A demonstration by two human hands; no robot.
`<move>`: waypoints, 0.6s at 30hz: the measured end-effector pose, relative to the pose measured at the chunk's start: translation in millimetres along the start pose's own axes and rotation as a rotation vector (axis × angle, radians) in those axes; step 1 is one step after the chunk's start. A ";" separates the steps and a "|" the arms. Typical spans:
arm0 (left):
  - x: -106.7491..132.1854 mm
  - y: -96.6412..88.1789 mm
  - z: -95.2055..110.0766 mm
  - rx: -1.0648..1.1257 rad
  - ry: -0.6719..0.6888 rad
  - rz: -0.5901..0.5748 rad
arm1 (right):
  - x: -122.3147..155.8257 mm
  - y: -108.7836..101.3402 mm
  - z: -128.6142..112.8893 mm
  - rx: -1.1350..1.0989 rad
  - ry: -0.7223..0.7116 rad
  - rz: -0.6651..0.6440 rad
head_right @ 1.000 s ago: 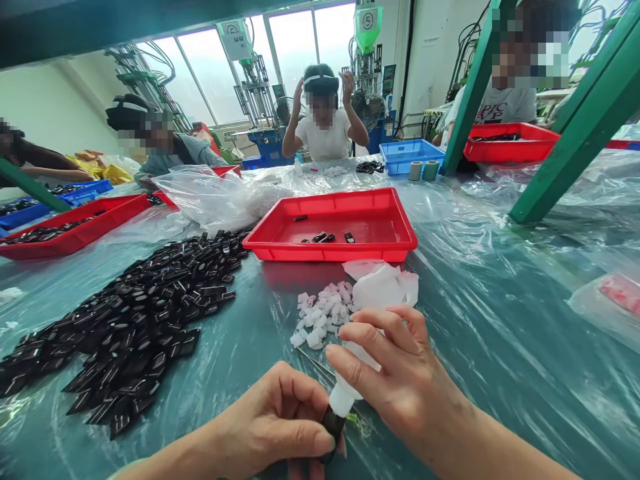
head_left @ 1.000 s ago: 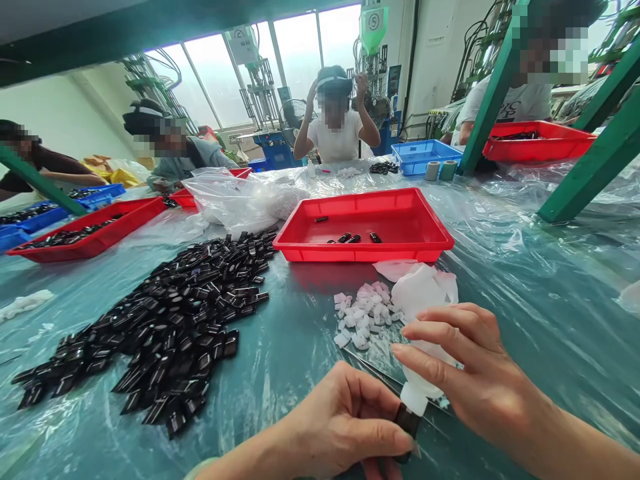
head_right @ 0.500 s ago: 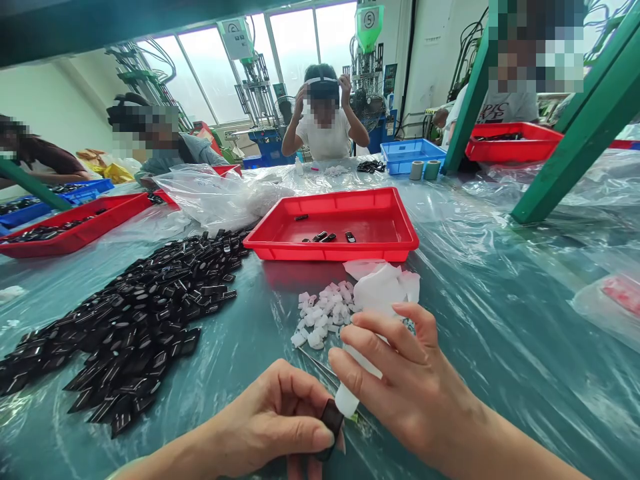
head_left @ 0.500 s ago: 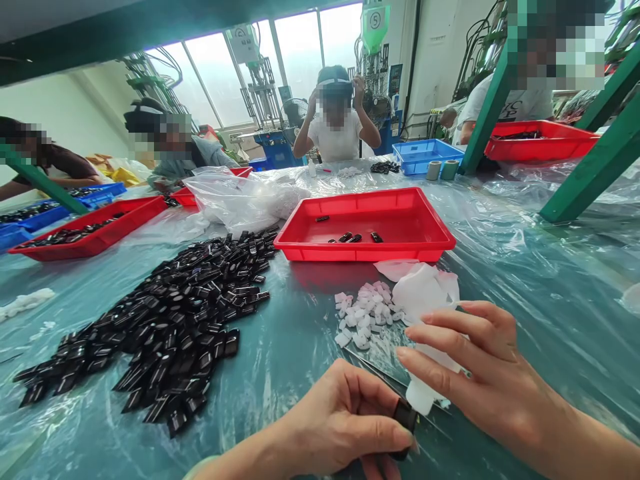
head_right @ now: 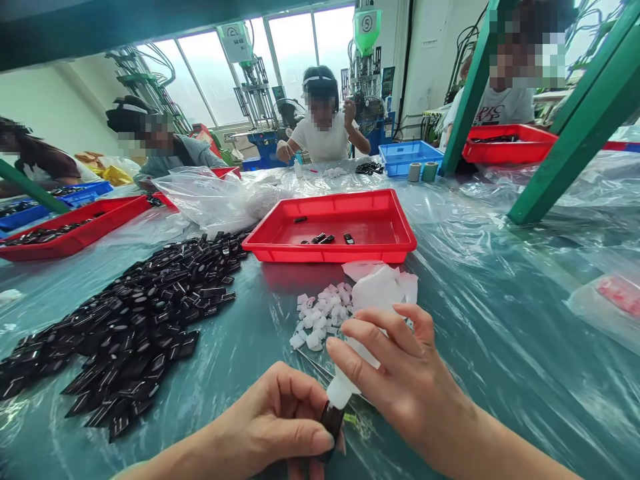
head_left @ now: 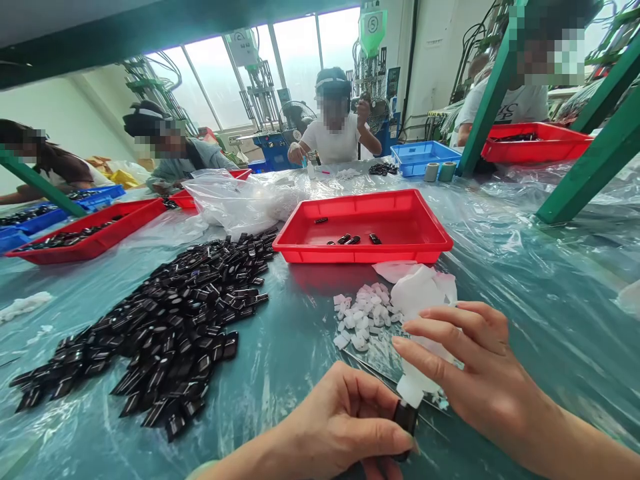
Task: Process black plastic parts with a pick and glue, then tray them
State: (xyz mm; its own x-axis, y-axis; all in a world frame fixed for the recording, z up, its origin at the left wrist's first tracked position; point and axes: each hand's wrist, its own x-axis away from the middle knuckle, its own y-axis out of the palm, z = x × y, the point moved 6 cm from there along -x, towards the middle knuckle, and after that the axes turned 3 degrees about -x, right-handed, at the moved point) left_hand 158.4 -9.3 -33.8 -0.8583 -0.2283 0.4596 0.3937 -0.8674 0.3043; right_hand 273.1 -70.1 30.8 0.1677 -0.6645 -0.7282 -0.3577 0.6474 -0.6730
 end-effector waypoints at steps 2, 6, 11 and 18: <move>0.3 -0.6 1.5 0.032 0.003 0.022 | -0.8 0.9 5.6 -0.006 0.031 0.009; 0.4 -3.0 4.2 0.050 0.017 0.089 | -3.1 -1.7 28.5 -0.032 0.179 0.055; -0.5 -5.4 5.2 0.063 0.063 0.089 | 17.9 -1.6 104.6 -0.190 0.838 0.145; 1.0 -8.4 6.6 0.073 0.087 0.104 | 50.6 12.4 164.6 -0.258 1.118 0.211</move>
State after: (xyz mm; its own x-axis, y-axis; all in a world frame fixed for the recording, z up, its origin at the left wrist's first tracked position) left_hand 156.4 0.7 -30.4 -0.8357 -0.3554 0.4186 0.5021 -0.8032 0.3204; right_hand 428.3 -34.3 -35.7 -0.7742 -0.5946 -0.2169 -0.4796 0.7748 -0.4118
